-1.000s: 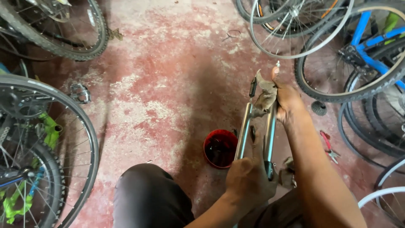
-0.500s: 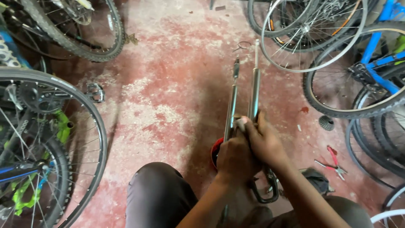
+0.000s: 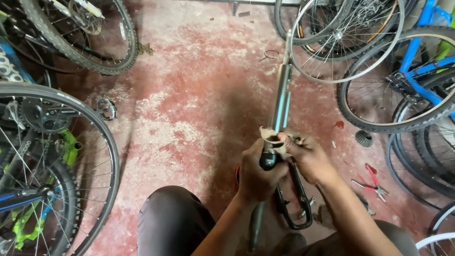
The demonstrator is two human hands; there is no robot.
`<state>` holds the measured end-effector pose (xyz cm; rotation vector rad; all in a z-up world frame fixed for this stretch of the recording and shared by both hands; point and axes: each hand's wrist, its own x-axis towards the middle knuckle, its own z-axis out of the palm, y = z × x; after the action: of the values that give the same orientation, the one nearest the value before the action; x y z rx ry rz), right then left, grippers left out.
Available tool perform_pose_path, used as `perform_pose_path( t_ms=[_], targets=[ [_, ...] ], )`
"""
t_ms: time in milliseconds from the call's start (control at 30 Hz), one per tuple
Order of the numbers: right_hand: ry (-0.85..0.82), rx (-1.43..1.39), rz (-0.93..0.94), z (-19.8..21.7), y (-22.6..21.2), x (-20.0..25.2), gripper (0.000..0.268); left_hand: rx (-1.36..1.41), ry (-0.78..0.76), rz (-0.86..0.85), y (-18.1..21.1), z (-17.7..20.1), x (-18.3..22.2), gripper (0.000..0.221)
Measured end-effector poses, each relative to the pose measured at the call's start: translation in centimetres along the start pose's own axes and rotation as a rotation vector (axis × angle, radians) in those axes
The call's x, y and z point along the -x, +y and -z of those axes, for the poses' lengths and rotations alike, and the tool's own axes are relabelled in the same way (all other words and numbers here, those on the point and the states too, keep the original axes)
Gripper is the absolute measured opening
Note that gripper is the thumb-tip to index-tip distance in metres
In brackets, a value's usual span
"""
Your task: Cleaning and assembling a bicycle suspension fork by wiping the stanchions and lubricating them.
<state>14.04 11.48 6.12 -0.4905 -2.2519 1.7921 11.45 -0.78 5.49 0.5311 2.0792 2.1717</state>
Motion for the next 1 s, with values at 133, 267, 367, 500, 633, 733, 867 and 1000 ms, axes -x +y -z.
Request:
perform_pose_path(
  t_ms=[133, 267, 367, 500, 633, 733, 867, 1000],
  targets=[
    [0.185, -0.094, 0.033, 3.7, 0.2, -1.4, 0.013, 0.361, -0.041, 0.100, -2.0, -0.5, -0.1, 0.019],
    [0.397, -0.309, 0.115, 7.4, 2.7, -3.2, 0.014, 0.497, -0.065, 0.143, -3.0, 0.3, -0.5, 0.023],
    [0.407, -0.309, 0.114, 6.4, 1.5, -2.8, 0.010, 0.521, -0.072, 0.162, -3.6, 0.7, -0.9, 0.023],
    [0.322, 0.421, -0.188, 0.9, -0.4, -0.4, 0.050, 0.575, -0.049, 0.142, -3.9, 0.8, -1.2, 0.024],
    [0.199, 0.394, -0.048, -0.4, 8.6, -1.4, 0.037, 0.605, -0.005, 0.151, -3.6, 1.1, -1.1, 0.024],
    [0.221, 0.588, 0.030, -1.2, 9.8, -1.7, 0.040, 0.627, 0.021, 0.159, -3.6, 1.3, -1.1, 0.024],
    [0.063, 0.299, -0.154, -2.2, 6.6, -0.1, 0.031, 0.601, 0.009, 0.129, -3.5, 1.4, -0.6, 0.024],
    [0.124, 0.215, -0.210, -3.0, 8.1, 0.4, 0.042, 0.546, -0.098, 0.072, -5.1, 1.9, -0.4, 0.024]
  ],
)
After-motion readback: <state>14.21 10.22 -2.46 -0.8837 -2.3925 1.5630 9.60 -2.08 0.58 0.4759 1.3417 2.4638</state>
